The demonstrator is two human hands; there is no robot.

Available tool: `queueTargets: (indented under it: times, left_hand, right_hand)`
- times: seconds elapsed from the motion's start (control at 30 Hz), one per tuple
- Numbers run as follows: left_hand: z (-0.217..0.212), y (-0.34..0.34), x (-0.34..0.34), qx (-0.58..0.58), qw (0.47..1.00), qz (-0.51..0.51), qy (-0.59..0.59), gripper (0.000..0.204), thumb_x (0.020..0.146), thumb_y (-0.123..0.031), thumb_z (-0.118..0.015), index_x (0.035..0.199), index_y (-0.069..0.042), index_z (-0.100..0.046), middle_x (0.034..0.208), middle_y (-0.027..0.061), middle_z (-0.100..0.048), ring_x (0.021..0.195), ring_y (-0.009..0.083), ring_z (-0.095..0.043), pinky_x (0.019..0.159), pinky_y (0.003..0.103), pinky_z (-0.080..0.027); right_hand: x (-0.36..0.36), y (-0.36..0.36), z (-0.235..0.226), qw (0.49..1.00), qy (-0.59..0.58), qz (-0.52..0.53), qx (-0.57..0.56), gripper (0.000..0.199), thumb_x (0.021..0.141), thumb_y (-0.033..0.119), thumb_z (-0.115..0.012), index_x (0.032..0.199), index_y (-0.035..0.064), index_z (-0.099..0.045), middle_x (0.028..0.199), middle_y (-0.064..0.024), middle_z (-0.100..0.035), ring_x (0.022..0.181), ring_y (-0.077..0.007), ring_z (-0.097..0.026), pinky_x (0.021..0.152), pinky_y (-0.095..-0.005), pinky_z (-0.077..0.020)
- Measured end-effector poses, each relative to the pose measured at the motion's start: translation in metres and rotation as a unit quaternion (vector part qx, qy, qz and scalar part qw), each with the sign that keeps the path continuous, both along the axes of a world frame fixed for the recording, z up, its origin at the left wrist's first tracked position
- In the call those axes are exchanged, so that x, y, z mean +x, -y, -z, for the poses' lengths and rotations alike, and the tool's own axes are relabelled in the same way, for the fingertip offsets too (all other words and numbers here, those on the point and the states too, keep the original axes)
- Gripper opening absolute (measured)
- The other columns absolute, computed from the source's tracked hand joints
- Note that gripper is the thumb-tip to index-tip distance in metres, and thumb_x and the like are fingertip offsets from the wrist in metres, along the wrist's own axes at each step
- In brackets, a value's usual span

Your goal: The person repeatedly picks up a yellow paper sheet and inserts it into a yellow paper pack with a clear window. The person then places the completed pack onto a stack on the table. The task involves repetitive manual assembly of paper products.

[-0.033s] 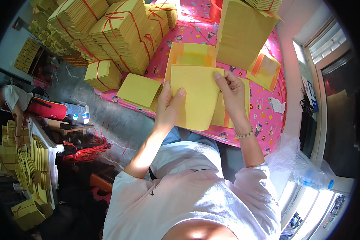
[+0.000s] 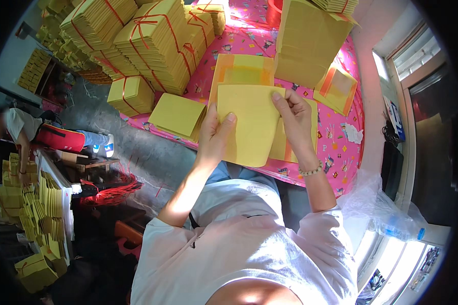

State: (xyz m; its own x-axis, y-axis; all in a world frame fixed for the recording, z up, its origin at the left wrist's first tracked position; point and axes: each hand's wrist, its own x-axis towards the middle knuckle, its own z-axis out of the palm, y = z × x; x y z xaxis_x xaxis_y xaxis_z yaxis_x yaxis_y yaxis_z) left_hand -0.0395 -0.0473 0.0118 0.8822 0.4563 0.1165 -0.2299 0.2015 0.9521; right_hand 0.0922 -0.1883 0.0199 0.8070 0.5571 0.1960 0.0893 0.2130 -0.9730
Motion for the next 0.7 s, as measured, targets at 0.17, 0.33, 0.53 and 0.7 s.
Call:
queueTargets:
  times: [0.17, 0.33, 0.53, 0.7]
  left_hand:
    - [-0.004, -0.002, -0.004, -0.014, 0.999, -0.028, -0.010, 0.030, 0.099, -0.010, -0.049, 0.128, -0.003, -0.046, 0.117, 0.0056, -0.059, 0.108, 0.0108, -0.055, 0.091, 0.028, -0.046]
    - [-0.001, -0.010, -0.009, -0.027, 1.000, -0.013, -0.003, 0.030, 0.099, -0.011, -0.050, 0.128, -0.004, -0.047, 0.117, 0.0050, -0.059, 0.108, 0.0105, -0.056, 0.091, 0.027, -0.046]
    - [-0.003, -0.018, -0.016, -0.046, 0.998, -0.031, -0.009, 0.029, 0.099, -0.011, -0.051, 0.126, -0.003, -0.049, 0.117, 0.0055, -0.060, 0.106, 0.0103, -0.057, 0.090, 0.027, -0.046]
    - [-0.002, -0.020, -0.021, -0.037, 0.997, -0.064, 0.005, 0.025, 0.099, -0.011, -0.051, 0.122, -0.002, -0.049, 0.114, 0.0050, -0.061, 0.104, 0.0099, -0.057, 0.090, 0.027, -0.046]
  right_hand:
    - [-0.010, 0.001, -0.002, 0.998, -0.016, -0.041, -0.045, 0.018, 0.093, 0.015, -0.066, 0.100, -0.0025, -0.066, 0.084, 0.0004, -0.066, 0.072, -0.0026, -0.058, 0.061, -0.0188, -0.0457]
    - [-0.023, 0.005, -0.006, 0.989, -0.050, -0.105, -0.088, 0.024, 0.091, 0.016, -0.068, 0.103, -0.0054, -0.067, 0.090, -0.0047, -0.070, 0.076, -0.0052, -0.063, 0.064, -0.0203, -0.0502]
    - [-0.025, -0.002, -0.004, 0.983, -0.038, -0.137, -0.120, 0.027, 0.091, 0.016, -0.067, 0.105, -0.0066, -0.067, 0.090, -0.0061, -0.071, 0.077, -0.0068, -0.064, 0.066, -0.0220, -0.0524]
    - [-0.030, -0.010, -0.005, 0.982, -0.031, -0.145, -0.116, 0.028, 0.091, 0.017, -0.067, 0.105, -0.0070, -0.068, 0.090, -0.0058, -0.071, 0.078, -0.0071, -0.065, 0.067, -0.0220, -0.0526]
